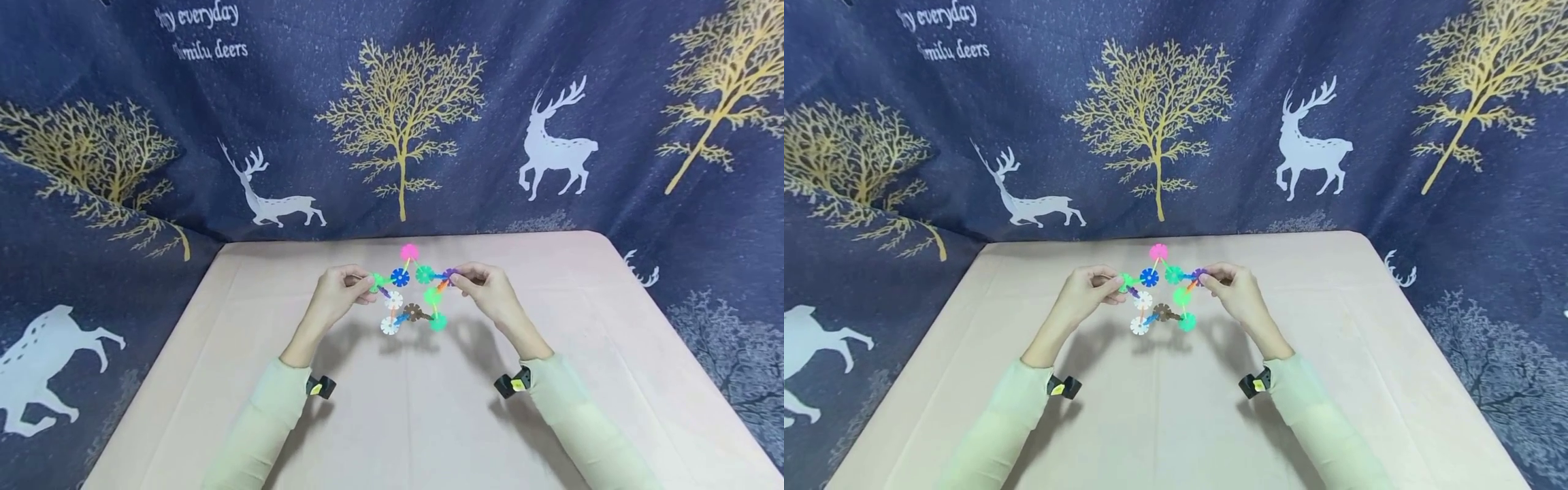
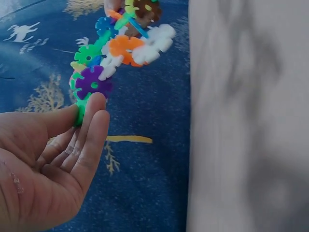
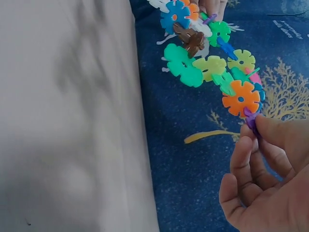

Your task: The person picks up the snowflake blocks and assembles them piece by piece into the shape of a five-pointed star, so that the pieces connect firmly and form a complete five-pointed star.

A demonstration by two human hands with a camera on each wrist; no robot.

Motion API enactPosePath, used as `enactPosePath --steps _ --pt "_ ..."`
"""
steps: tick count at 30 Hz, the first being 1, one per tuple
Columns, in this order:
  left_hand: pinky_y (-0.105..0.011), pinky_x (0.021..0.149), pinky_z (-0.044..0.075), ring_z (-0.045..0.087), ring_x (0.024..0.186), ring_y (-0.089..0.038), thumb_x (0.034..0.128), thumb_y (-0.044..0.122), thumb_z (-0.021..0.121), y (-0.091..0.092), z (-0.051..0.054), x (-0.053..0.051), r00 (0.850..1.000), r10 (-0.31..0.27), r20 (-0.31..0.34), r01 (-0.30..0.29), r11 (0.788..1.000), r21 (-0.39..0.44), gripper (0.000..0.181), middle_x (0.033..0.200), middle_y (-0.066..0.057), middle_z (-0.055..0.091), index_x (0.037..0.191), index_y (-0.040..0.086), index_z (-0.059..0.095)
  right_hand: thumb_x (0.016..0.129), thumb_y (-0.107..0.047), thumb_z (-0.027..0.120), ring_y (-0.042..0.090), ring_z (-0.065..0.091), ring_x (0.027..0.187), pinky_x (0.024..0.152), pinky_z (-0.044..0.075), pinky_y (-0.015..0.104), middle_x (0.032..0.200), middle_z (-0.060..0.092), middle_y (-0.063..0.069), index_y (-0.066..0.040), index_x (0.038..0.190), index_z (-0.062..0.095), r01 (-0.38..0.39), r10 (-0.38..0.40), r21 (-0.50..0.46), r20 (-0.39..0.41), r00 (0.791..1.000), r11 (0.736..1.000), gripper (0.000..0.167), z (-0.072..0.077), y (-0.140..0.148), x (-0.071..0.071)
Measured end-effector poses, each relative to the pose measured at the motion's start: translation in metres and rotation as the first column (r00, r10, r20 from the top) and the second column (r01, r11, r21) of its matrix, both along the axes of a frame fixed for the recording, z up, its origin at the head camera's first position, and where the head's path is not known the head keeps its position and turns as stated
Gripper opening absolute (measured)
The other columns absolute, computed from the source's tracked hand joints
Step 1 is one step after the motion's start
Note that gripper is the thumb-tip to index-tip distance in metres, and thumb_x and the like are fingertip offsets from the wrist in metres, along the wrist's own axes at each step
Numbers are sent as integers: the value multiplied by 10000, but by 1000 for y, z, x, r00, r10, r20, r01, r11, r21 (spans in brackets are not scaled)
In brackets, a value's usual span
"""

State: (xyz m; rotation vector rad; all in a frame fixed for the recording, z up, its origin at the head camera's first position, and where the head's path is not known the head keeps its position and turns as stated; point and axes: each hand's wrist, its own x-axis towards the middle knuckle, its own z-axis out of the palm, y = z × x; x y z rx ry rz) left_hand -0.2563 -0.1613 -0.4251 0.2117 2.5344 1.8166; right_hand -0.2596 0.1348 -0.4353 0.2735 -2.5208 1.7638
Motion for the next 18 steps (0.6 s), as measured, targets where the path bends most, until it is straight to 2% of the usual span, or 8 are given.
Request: enactPosePath --steps 4,9,18 --pt "-293 652 603 728 672 -185 966 156 684 2 -7 -6 999 11 -31 -14 996 -92 163 806 -111 736 1000 0 716 964 -177 687 222 618 728 632 479 238 929 718 156 19 1134 709 18 -19 31 19 1000 999 260 -3 0 -5" --pt "-285 638 600 722 655 -169 964 161 687 1 -12 -12 999 14 -28 -18 992 -125 170 796 -104 737 989 -5 717 973 -138 668 243 613 704 596 463 229 905 715 144 22 1112 717 22 -24 46 45 999 999 218 -8 -3 -12" --pt "-353 691 609 720 655 -163 965 162 685 -2 -21 -20 998 37 52 -30 990 -137 187 820 -109 742 1017 -16 716 974 -154 657 207 601 673 573 450 229 901 735 98 14 1112 720 17 -26 77 118 993 997 226 -16 -6 -21"
